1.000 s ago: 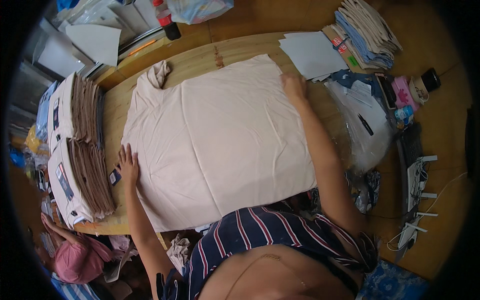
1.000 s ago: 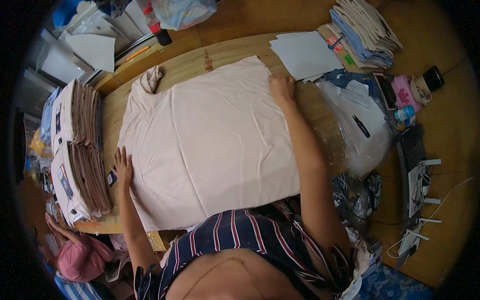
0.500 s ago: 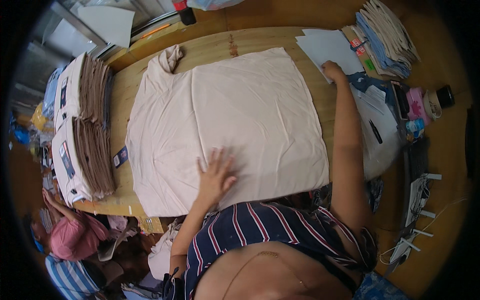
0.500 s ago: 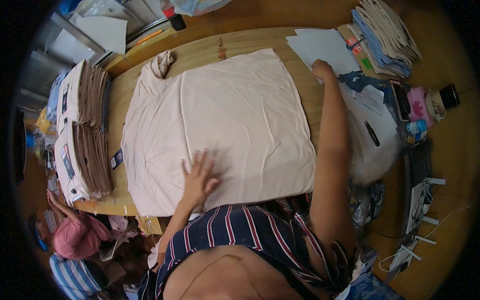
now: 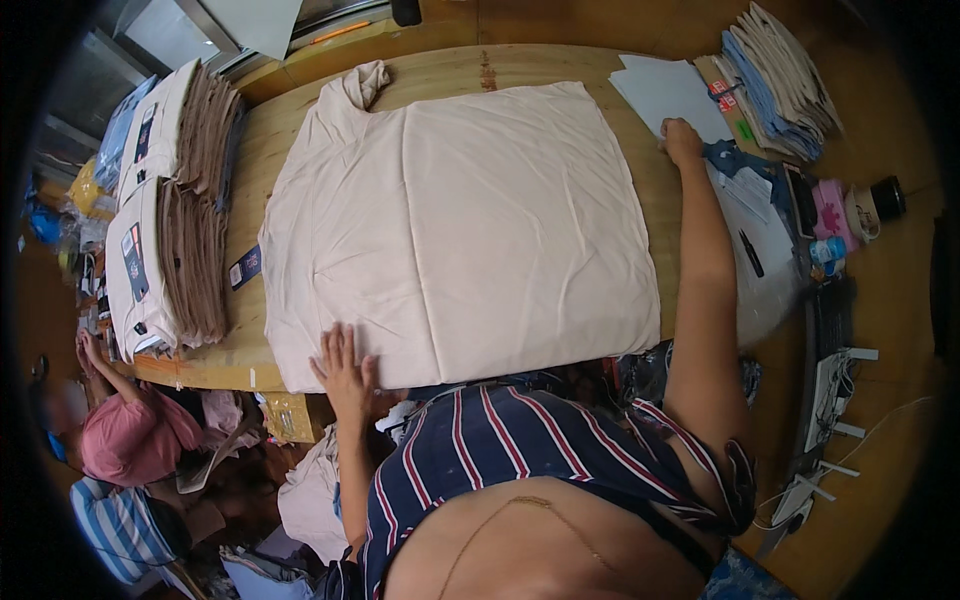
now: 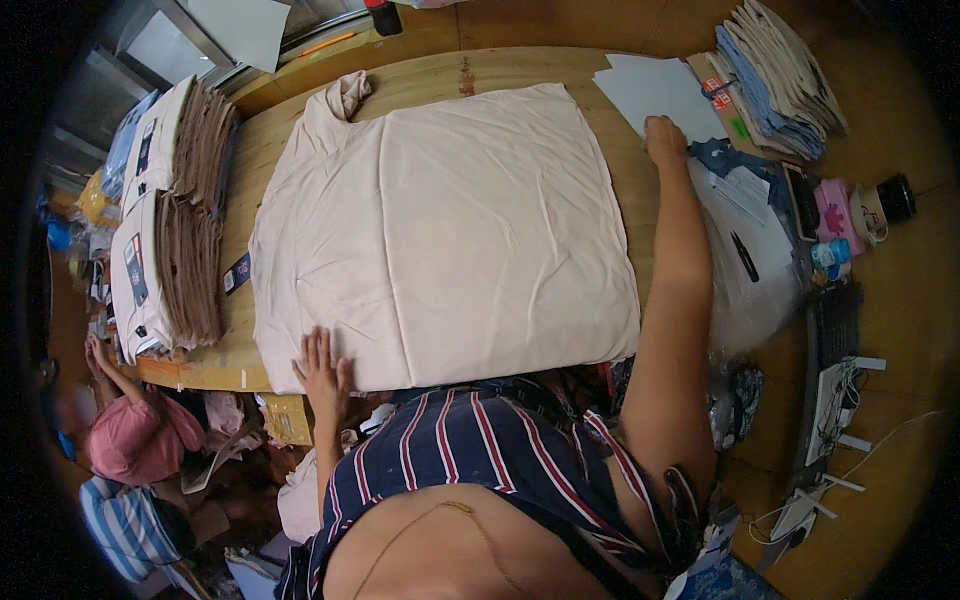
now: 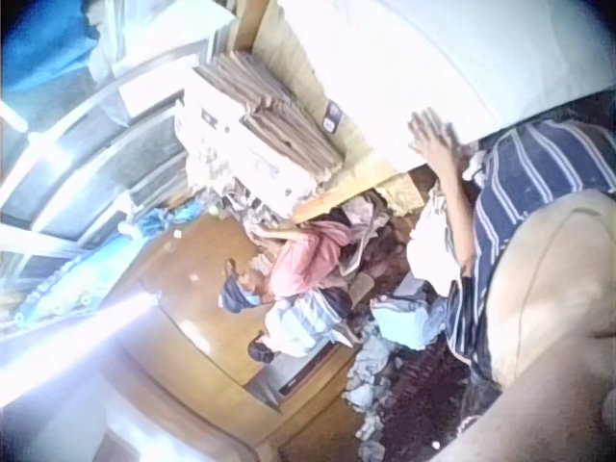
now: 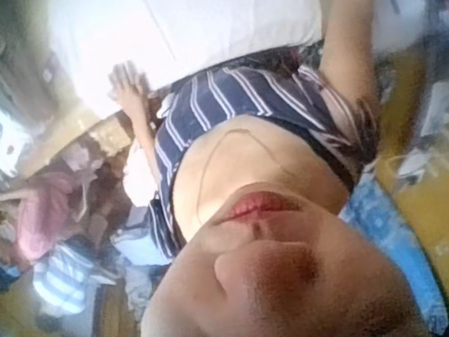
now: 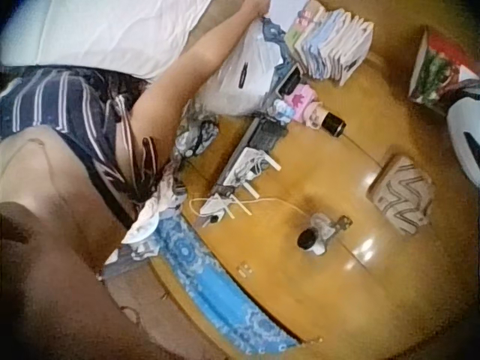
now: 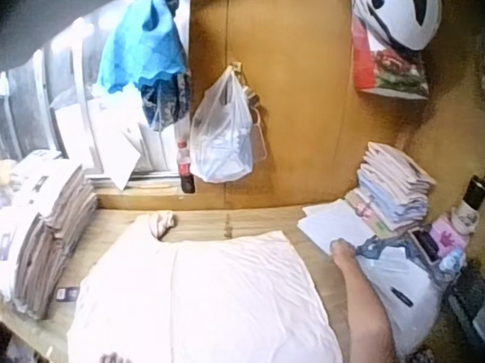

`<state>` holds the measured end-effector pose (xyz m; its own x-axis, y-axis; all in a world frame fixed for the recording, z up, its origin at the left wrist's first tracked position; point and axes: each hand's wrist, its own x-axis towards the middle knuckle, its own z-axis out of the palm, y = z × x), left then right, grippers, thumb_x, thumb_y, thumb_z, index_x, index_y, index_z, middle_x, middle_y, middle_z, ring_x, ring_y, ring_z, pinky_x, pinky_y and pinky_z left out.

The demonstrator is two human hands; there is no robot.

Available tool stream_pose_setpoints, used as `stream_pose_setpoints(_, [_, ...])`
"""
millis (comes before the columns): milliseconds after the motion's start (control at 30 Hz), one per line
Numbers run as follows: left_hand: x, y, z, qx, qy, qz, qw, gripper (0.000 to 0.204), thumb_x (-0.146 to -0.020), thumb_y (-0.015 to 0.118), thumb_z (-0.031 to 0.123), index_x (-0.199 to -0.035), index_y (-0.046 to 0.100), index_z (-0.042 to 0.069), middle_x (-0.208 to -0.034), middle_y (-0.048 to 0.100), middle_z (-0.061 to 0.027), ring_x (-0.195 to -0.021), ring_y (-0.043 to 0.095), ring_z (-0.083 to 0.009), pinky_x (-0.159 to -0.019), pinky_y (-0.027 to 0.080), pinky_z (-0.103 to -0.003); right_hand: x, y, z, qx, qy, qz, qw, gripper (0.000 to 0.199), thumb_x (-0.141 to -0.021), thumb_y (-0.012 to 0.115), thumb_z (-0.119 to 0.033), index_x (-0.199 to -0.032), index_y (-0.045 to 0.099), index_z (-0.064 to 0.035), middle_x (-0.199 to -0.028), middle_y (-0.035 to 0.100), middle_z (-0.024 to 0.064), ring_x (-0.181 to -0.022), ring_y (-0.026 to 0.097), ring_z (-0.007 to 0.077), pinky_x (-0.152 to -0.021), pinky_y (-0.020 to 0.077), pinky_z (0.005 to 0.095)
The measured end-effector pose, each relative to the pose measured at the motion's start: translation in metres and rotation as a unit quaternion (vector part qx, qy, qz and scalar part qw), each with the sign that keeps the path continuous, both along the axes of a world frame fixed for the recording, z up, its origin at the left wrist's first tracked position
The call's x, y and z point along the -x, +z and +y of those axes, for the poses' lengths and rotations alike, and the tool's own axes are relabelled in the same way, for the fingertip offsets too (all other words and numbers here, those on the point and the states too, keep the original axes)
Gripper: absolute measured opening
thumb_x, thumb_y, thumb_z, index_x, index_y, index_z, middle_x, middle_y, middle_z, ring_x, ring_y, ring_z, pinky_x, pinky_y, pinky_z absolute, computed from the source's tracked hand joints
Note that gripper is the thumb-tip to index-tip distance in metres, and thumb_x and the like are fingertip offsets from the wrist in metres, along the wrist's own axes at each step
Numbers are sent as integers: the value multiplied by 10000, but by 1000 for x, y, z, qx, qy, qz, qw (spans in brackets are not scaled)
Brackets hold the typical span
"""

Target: The person folds several shirts using a cardboard template and places them into plastic bags.

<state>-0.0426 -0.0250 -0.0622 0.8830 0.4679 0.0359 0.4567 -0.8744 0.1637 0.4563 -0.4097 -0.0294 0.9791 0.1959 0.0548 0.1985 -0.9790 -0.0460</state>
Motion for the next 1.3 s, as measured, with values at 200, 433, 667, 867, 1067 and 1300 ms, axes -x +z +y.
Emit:
stream_pose_setpoints(200, [10,-7,2,-32,18,24,999,472,-826,430,270,-1284,337,202,-1375,224,-38,-1272,173,-249,-975,102,-539,-10,-10,-27,-47,97,77,991,561,-480,697,69,-1014,559,-37,-1009,572,156,-954,546,272,-824,433,330])
stream_pose_setpoints(433, [9,-8,4,-29,12,23,999,456,-835,412,288,-1277,350,196,-1372,230,-45,-1273,170,-256,-978,106,-529,-40,-22,-57,-149,121,172,966,383,-665,596,11,-1044,566,-39,-1067,538,186,-849,593,236,-754,453,310])
stream_pose_setpoints(667, [5,-9,14,-15,14,-78,997,413,-823,454,215,-1217,418,96,-1274,370,-129,-1173,334,-296,-950,224,-468,-6,0,-32,-29,58,-45,997,198,-741,498,-58,-911,597,-40,-923,593,165,-841,570,295,-714,454,352])
stream_pose_setpoints(867, [15,-21,128,-70,204,-205,955,314,-768,514,97,-1052,495,-37,-1004,512,-235,-930,492,-362,-813,387,-390,117,-4,44,-267,-26,44,962,209,-766,519,-203,-804,587,-9,-820,580,216,-791,561,353,-681,444,399])
stream_pose_setpoints(1067, [-35,2,174,118,210,57,969,357,-708,611,283,-920,564,-1,-865,587,-195,-744,579,-304,-669,441,-366,156,-48,46,-122,-156,-22,980,315,-718,620,-271,-881,604,-2,-877,591,204,-848,566,337,-723,438,389])
stream_pose_setpoints(1300, [5,22,180,441,158,-66,881,358,-714,670,261,-959,479,84,-748,563,-66,-636,492,-95,-557,378,-243,136,-60,48,-135,-178,14,975,244,-780,549,-252,-895,574,-38,-906,595,155,-833,561,337,-700,435,417])
